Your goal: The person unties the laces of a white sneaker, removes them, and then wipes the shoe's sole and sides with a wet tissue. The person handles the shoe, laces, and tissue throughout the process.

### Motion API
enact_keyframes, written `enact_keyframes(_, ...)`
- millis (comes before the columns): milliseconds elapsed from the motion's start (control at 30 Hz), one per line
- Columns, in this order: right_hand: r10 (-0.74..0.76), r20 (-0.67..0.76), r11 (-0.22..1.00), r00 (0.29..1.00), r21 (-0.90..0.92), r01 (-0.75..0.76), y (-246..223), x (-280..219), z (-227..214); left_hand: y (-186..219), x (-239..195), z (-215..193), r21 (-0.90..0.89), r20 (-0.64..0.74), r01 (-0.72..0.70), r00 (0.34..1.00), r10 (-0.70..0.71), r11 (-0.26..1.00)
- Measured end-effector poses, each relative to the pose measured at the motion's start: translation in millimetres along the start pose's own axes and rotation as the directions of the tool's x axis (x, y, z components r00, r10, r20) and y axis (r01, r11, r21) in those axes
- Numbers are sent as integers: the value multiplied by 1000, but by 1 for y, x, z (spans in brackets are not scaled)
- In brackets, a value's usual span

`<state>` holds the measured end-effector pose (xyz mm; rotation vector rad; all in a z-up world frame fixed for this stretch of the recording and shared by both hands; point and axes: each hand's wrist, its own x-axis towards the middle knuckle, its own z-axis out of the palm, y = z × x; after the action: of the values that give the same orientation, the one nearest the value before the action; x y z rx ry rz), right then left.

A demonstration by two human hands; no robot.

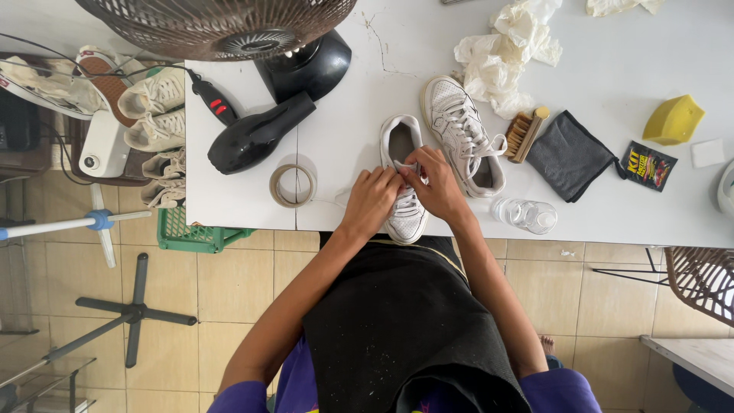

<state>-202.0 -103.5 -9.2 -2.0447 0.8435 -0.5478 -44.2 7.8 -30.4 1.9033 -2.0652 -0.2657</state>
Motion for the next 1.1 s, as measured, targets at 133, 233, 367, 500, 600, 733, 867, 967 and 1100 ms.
enact_keyframes(133,5,-4,999,1000,35,-5,9,2,0,-7,5,-3,90,-105,-111,987,120,990)
enact_keyframes(233,9,-5,999,1000,51,-9,9,1,-2,-10,10,-5,165,-115,-192,970,213,967)
enact_keyframes(367,17,0,998,1000,65,-17,12,-2,-4,-21,20,-16,41,10,-123,992,123,991)
enact_keyframes(500,32,-26,990,999,136,-28,11,0,-4,-35,58,-55,-399,323,-22,932,163,917)
enact_keyframes(600,54,-118,939,992,344,-11,0,-13,-5,-49,77,-71,-372,464,11,868,176,928)
enact_keyframes(733,67,-259,917,964,396,43,6,-36,1,-58,90,-50,-333,573,56,805,155,941)
enact_keyframes(867,-101,-276,987,956,96,132,16,-43,8,-67,90,-47,-440,566,108,804,182,891)
enact_keyframes(967,-184,-275,981,944,2,192,15,-45,12,-71,91,-34,-521,548,128,808,216,844)
enact_keyframes(1100,-298,-213,943,930,-216,253,18,-46,17,-75,96,-34,-522,542,114,810,225,845)
